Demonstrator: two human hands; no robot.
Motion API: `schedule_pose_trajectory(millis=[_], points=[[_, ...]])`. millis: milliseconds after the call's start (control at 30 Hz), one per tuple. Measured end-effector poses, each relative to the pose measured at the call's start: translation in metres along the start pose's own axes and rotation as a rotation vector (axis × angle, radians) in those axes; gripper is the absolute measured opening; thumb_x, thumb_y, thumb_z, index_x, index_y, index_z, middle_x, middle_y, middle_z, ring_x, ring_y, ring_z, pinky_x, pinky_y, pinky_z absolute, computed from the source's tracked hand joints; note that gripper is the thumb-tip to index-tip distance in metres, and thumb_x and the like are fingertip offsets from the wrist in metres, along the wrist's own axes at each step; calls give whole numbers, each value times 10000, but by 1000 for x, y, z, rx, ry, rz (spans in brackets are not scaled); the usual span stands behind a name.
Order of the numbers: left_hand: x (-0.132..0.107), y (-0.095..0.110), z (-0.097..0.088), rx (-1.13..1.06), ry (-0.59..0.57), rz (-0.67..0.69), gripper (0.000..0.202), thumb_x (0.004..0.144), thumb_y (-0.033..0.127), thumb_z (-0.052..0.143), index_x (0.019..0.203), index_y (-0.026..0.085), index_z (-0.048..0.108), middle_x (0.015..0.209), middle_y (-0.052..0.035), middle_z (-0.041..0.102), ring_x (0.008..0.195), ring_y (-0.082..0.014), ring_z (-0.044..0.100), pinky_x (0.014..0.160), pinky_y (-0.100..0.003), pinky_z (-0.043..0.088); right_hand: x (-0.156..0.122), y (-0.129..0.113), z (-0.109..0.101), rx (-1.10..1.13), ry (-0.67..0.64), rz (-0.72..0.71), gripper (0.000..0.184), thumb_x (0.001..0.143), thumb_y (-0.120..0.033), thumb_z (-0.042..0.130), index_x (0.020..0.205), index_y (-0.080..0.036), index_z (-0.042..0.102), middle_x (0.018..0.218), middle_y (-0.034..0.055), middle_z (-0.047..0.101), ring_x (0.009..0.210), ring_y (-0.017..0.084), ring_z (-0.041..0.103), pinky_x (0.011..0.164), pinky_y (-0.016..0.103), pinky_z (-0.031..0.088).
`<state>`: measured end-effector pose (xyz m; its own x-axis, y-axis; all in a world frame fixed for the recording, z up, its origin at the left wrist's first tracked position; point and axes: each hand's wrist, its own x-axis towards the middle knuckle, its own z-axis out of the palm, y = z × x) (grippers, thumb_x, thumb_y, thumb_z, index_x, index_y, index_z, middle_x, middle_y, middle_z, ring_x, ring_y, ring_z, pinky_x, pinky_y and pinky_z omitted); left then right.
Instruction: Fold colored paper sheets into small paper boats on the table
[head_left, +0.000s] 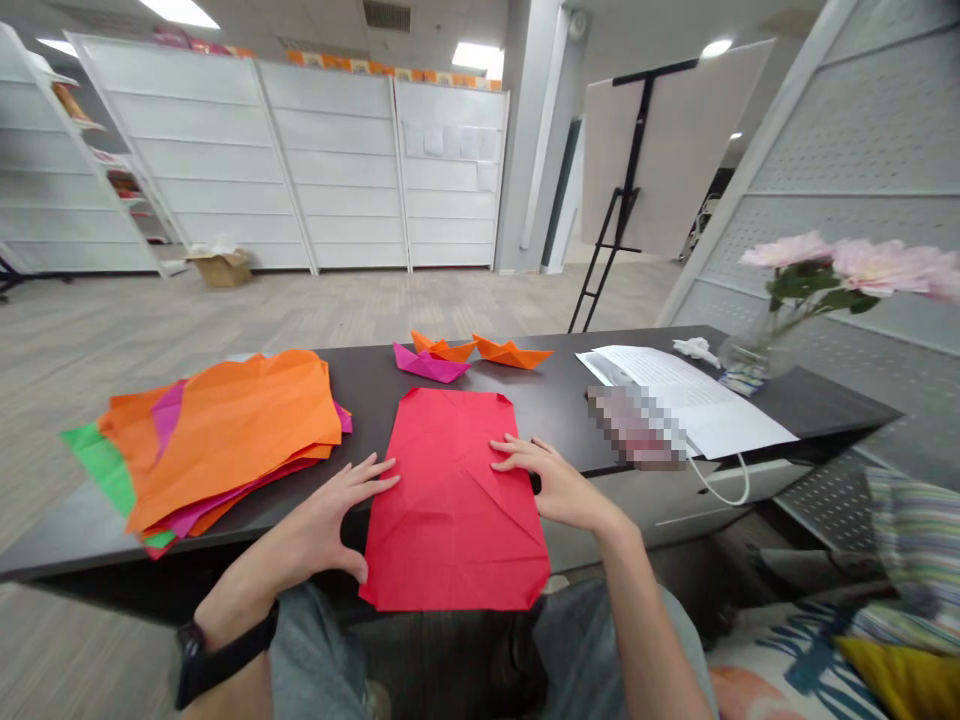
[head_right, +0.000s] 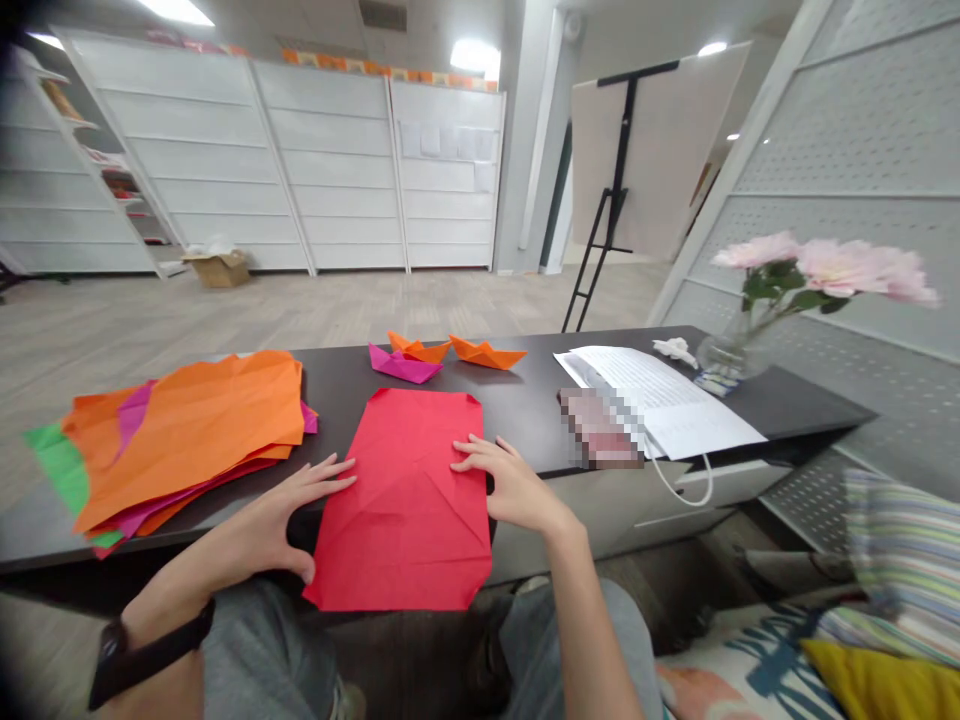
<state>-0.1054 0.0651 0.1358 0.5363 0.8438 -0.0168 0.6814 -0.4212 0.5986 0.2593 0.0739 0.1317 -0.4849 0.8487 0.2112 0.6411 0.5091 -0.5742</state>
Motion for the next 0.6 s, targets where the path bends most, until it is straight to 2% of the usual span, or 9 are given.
schedule_pose_trajectory(millis=[67,167,267,333,367,433,500,600], points=[[-2,-3,0,27,-28,21,1019,528,337,926,1448,323,489,1595,-130,363,1520,-354,192,1207,-615,139,0,-1,-1,4,8,15,299,840,-255,686,1135,-295,709,1445,92,581,1403,266,465,1174,594,240],[-4,0,1,36,-16,26,779,715,243,790,1436,322,507,1581,-104,399,1516,-317,232,1214,-607,135,0,0,-1,13,8,12,282,853,-254,678,1128,-301,719,1424,87,602,1389,264,484,1172,598,248],[-1,10,2,56,94,18,487,791,193,689,1260,325,678,1505,-73,519,1467,-306,364,1222,-598,137,1,3,0,8,10,-6,294,839,-247,696,1129,-292,716,1428,95,597,1383,276,491,1168,613,248],[3,18,2,62,162,55,317,796,200,684,1082,306,766,1405,-73,609,1383,-299,481,1215,-550,227,1,4,1,-2,15,-11,304,823,-258,718,1126,-285,714,1432,98,593,1387,283,485,1168,617,247],[5,21,2,54,186,80,251,807,202,669,1012,291,783,1326,-77,658,1308,-284,550,1178,-504,320,1,5,1,-6,15,-14,313,814,-264,730,1126,-285,713,1430,97,594,1388,287,483,1169,620,245],[9,25,3,31,219,114,181,860,222,612,923,257,777,1125,-77,728,1103,-243,650,1013,-395,478,1,5,1,-2,26,-24,318,808,-270,739,1125,-291,718,1437,92,588,1389,294,481,1169,621,252],[13,25,5,23,264,98,196,917,290,558,868,229,738,944,-57,733,918,-216,663,850,-332,509,1,3,0,52,66,-55,293,824,-281,727,1116,-291,729,1418,91,606,1364,290,510,1155,585,316],[18,22,8,-15,363,29,289,967,389,485,823,207,657,847,-37,694,802,-198,632,760,-303,482,1,0,-2,180,116,-102,213,870,-301,674,1064,-262,752,1237,98,722,1214,267,636,1072,485,460]])
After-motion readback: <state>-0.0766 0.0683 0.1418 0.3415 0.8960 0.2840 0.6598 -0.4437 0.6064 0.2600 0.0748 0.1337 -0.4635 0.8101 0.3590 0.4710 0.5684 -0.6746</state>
